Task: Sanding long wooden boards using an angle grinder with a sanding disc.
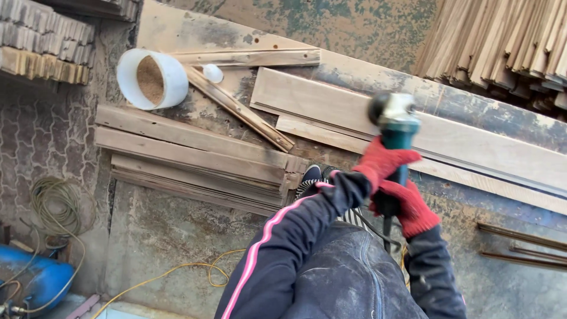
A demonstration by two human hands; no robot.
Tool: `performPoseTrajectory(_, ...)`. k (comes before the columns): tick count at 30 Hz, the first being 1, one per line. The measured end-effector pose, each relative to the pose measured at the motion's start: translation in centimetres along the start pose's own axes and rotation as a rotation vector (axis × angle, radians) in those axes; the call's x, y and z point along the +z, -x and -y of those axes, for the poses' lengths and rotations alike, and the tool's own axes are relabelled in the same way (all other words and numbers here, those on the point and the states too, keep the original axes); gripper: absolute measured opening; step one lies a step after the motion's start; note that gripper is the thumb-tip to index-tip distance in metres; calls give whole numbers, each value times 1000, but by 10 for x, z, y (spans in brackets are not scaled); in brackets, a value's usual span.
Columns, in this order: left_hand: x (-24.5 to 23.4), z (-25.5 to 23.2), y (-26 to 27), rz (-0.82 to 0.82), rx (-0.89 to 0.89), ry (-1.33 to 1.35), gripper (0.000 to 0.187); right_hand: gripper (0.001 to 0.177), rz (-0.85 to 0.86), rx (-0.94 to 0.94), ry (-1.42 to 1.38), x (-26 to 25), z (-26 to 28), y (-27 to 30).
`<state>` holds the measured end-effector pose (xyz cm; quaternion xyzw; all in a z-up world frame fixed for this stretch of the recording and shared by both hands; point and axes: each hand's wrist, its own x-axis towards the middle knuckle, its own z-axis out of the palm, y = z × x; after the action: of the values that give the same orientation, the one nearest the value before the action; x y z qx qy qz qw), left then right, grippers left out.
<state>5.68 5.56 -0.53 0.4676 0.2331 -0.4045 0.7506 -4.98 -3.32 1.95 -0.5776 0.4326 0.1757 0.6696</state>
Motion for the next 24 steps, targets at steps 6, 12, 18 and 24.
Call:
performPoseTrajectory(6,57,18,8,50,-85,-275,82,24,-132,-22,-165,-45,-26,18)
performPoseTrajectory(12,-4,4,-14,-32,62,-112,73,34,8,-37,-51,12,-2,-3)
performPoseTrajectory(18,-101,-16,-63,-122,90,243,65,37,156,-50,91,102,46,-2)
performPoseTrajectory(24,-184,-40,-72,-270,109,265,47,42,305,39,142,161,63,-19)
